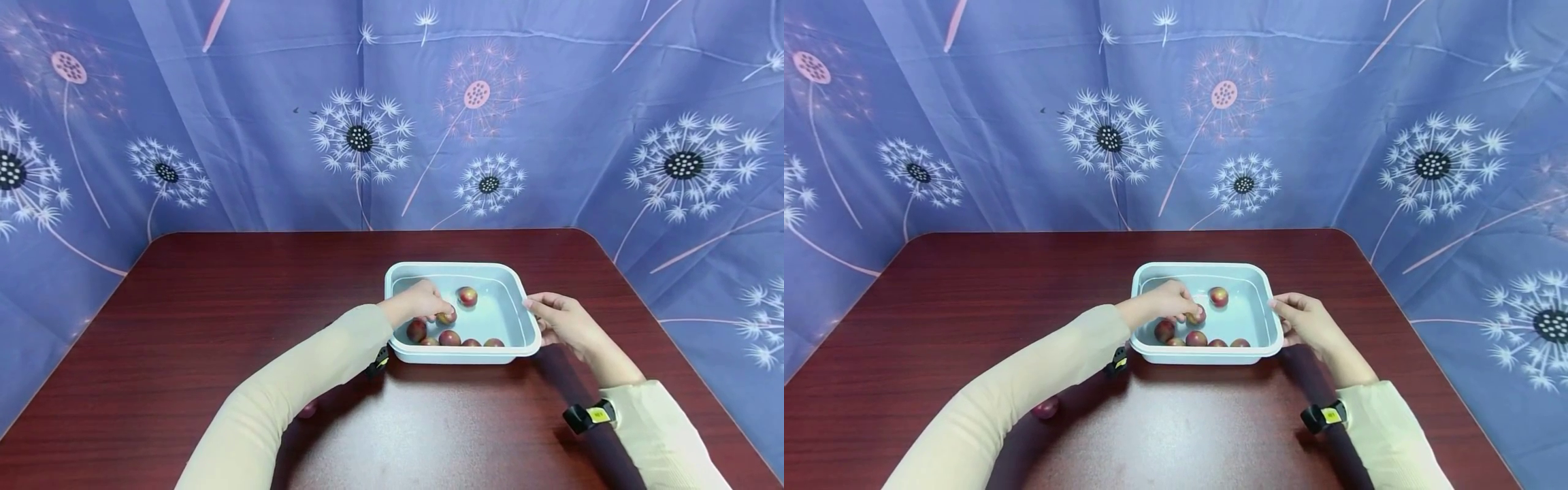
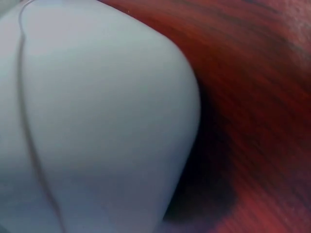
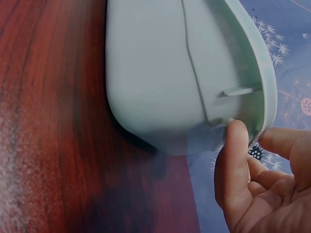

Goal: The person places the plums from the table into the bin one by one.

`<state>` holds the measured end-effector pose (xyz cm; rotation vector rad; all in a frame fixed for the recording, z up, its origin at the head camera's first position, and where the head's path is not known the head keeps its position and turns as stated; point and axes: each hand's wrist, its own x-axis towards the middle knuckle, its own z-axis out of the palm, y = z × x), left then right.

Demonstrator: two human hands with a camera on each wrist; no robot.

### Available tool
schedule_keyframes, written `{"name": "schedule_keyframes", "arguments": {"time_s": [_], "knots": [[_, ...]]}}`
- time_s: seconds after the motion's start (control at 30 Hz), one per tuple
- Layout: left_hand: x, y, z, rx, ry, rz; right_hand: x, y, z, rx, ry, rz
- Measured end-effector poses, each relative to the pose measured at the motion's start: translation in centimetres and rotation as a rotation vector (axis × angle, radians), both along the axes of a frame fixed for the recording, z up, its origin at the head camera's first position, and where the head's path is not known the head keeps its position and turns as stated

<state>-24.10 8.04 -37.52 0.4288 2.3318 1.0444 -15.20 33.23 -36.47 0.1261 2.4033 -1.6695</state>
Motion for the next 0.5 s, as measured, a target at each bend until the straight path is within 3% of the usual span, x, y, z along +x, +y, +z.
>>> {"name": "schedule_keyframes", "arguments": {"time_s": [0.27, 0.5], "knots": [[-0.12, 0.28, -0.12, -0.039, 0.020, 0.033, 0.09, 0.05, -0.07, -0.004, 0.004, -0.005], [-0.25, 0.21, 0.11, -0.014, 0.082, 0.065, 0.06, 0.14, -0.14, -0.019, 0.002, -0.001]]}}
